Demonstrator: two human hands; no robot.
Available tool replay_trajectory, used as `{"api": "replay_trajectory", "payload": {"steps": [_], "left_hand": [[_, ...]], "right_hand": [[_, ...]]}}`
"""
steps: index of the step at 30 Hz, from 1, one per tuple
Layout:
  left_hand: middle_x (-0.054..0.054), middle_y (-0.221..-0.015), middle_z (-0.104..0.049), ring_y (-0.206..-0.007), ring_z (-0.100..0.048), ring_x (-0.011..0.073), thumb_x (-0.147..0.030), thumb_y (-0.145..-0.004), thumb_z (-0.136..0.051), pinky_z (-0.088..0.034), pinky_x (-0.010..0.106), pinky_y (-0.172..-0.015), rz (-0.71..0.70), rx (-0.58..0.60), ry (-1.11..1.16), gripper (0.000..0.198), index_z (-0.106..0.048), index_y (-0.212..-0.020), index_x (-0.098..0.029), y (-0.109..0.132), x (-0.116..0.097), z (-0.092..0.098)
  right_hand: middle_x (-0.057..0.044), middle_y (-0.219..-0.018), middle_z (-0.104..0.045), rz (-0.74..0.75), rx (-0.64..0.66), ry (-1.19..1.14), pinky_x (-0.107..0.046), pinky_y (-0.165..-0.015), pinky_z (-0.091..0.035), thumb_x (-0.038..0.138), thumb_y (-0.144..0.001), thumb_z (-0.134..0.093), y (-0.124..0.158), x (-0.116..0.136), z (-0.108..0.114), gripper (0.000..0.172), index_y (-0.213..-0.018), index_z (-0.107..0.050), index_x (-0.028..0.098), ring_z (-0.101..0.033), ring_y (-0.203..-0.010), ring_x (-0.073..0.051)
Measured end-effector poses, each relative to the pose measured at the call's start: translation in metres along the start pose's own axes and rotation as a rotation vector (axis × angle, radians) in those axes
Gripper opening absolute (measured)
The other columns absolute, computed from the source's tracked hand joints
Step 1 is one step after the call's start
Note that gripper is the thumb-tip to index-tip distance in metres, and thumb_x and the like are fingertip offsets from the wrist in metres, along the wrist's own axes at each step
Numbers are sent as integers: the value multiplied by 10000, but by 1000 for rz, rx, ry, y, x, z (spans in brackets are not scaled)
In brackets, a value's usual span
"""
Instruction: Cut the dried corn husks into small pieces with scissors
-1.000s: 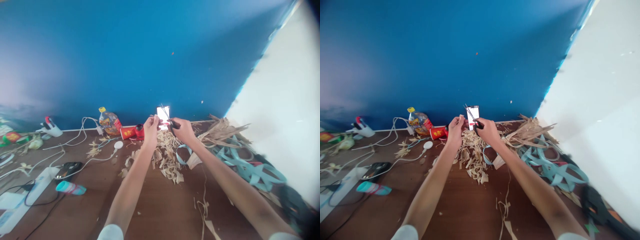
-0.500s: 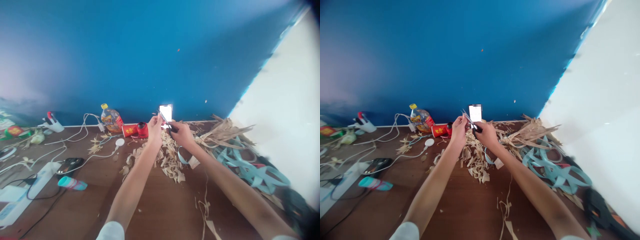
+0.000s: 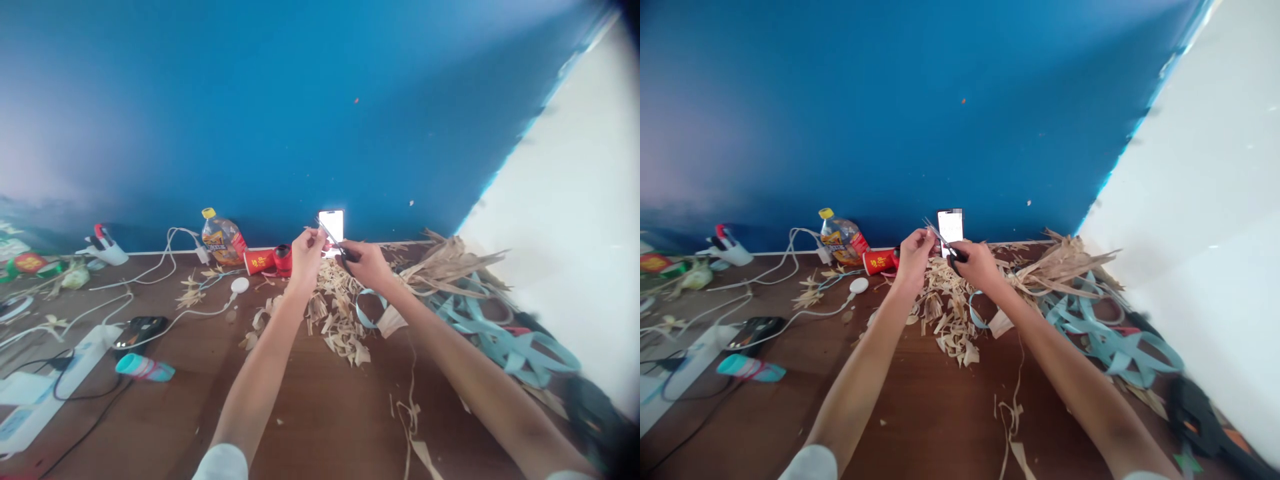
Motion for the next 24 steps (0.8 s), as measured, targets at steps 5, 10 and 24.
{"api": "replay_trajectory", "payload": {"steps": [5, 10, 24], "left_hand": [[1, -662, -564, -611, -517, 87, -448, -792, -607, -415, 212, -607, -13, 70, -39, 292, -590, -794, -156, -4, -4, 2], [21, -696, -603, -633, -532, 106, -428, -790, -604, -419, 227, -617, -61, 149, -194, 276, -621, -774, -153, -8, -10, 7], [48, -694, -647, -612, -540, 135, -453, -807, -573, -385, 260, -596, -128, 291, -512, 313, -671, -756, -160, -6, -28, 9]], "right_hand": [[-28, -720, -677, 25, 70, 29, -229, -566, -326, 188, -730, -522, -4, -3, 7, 290, -928, -733, 170, -514, -601, -134], [-27, -701, -679, 37, 126, 61, -230, -553, -315, 217, -740, -535, -6, -5, 8, 267, -905, -741, 180, -511, -579, -131], [-19, -698, -681, 58, 246, 89, -228, -518, -282, 198, -721, -540, -5, -3, 12, 322, -964, -751, 174, -461, -539, -100]]}}
Point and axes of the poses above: each hand's wrist, its own y-axis away from the middle knuckle, its own z-axis out of the back of the hand, x = y × z, the point moved 10 cm from there along -y, towards the middle knuckle
